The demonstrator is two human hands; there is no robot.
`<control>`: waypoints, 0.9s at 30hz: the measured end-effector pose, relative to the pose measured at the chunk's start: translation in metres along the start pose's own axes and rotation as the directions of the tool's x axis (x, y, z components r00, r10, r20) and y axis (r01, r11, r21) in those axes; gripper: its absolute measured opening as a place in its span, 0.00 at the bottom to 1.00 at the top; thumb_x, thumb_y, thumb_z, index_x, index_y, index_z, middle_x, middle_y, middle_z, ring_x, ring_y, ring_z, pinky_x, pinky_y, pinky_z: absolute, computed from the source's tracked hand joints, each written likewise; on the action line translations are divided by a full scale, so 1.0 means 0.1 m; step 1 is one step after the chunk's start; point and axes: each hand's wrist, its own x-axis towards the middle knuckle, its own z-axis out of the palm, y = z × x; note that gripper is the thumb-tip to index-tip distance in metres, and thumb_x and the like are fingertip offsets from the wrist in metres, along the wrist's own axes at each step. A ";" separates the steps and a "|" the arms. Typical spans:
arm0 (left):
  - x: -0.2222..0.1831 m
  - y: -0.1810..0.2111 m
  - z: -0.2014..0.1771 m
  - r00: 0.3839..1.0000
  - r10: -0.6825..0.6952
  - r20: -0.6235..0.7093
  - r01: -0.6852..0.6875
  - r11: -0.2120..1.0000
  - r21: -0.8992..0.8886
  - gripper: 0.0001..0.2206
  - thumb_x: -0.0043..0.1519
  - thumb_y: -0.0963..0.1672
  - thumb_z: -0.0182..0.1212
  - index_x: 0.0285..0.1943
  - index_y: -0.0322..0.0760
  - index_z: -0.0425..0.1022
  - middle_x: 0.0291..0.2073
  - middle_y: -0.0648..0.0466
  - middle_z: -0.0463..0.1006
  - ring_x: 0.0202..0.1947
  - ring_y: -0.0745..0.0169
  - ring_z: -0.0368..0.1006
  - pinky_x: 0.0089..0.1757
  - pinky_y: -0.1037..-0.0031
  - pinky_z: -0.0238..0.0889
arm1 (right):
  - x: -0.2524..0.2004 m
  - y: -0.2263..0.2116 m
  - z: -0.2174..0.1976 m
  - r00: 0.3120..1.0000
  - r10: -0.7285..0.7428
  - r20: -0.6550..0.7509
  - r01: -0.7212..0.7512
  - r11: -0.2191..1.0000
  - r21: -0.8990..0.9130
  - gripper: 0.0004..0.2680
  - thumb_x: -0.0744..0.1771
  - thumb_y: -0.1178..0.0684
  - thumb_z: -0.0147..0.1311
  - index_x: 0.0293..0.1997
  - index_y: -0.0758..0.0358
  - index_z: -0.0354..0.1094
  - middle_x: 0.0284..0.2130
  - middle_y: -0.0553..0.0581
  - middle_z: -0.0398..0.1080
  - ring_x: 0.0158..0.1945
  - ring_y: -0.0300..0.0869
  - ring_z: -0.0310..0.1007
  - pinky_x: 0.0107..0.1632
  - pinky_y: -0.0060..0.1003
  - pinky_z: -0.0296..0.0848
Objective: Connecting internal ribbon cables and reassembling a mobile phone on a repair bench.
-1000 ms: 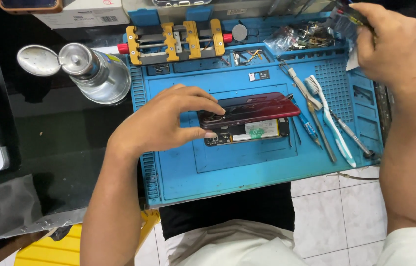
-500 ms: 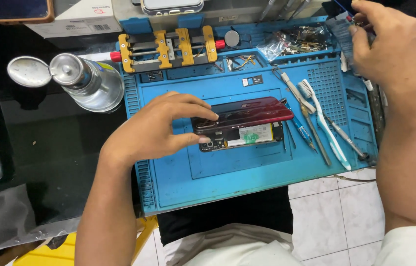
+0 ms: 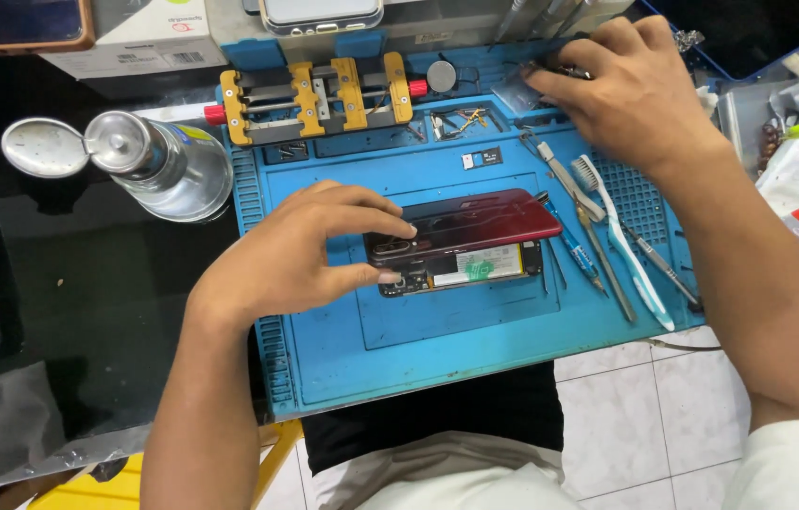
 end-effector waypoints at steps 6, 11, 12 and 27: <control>-0.01 0.00 0.00 1.000 -0.003 0.003 0.003 1.000 -0.005 0.20 0.56 0.46 0.71 0.59 0.50 0.81 0.58 0.56 0.79 0.59 0.53 0.69 0.55 0.57 0.57 | 0.03 0.08 0.15 0.988 0.007 -0.152 -0.013 0.999 -0.041 0.04 0.75 0.40 0.63 0.49 0.40 0.79 0.43 0.38 0.79 0.47 0.35 0.75 0.52 0.34 0.65; -0.01 0.01 0.01 1.000 0.002 -0.005 -0.002 1.000 0.001 0.19 0.57 0.47 0.71 0.59 0.51 0.81 0.57 0.57 0.80 0.57 0.55 0.70 0.54 0.59 0.58 | -0.14 0.16 0.34 0.980 0.127 -0.156 -0.119 0.991 0.059 0.05 0.75 0.43 0.65 0.46 0.44 0.79 0.41 0.41 0.78 0.43 0.36 0.76 0.50 0.34 0.65; -0.01 0.01 0.01 1.000 0.000 -0.005 0.000 1.000 0.000 0.19 0.57 0.47 0.71 0.59 0.51 0.81 0.57 0.58 0.80 0.57 0.56 0.70 0.54 0.59 0.58 | -0.18 0.19 0.36 0.976 0.178 -0.128 -0.168 0.982 0.080 0.05 0.76 0.43 0.65 0.47 0.46 0.80 0.40 0.42 0.78 0.44 0.37 0.76 0.50 0.34 0.65; -0.01 -0.01 0.01 1.000 0.012 0.023 -0.013 0.999 0.031 0.21 0.57 0.49 0.71 0.61 0.50 0.80 0.59 0.56 0.78 0.58 0.52 0.69 0.53 0.57 0.58 | 0.13 0.12 -0.44 0.978 0.187 -0.090 -0.116 0.854 0.507 0.03 0.73 0.57 0.68 0.52 0.61 0.82 0.43 0.56 0.79 0.44 0.47 0.76 0.48 0.44 0.69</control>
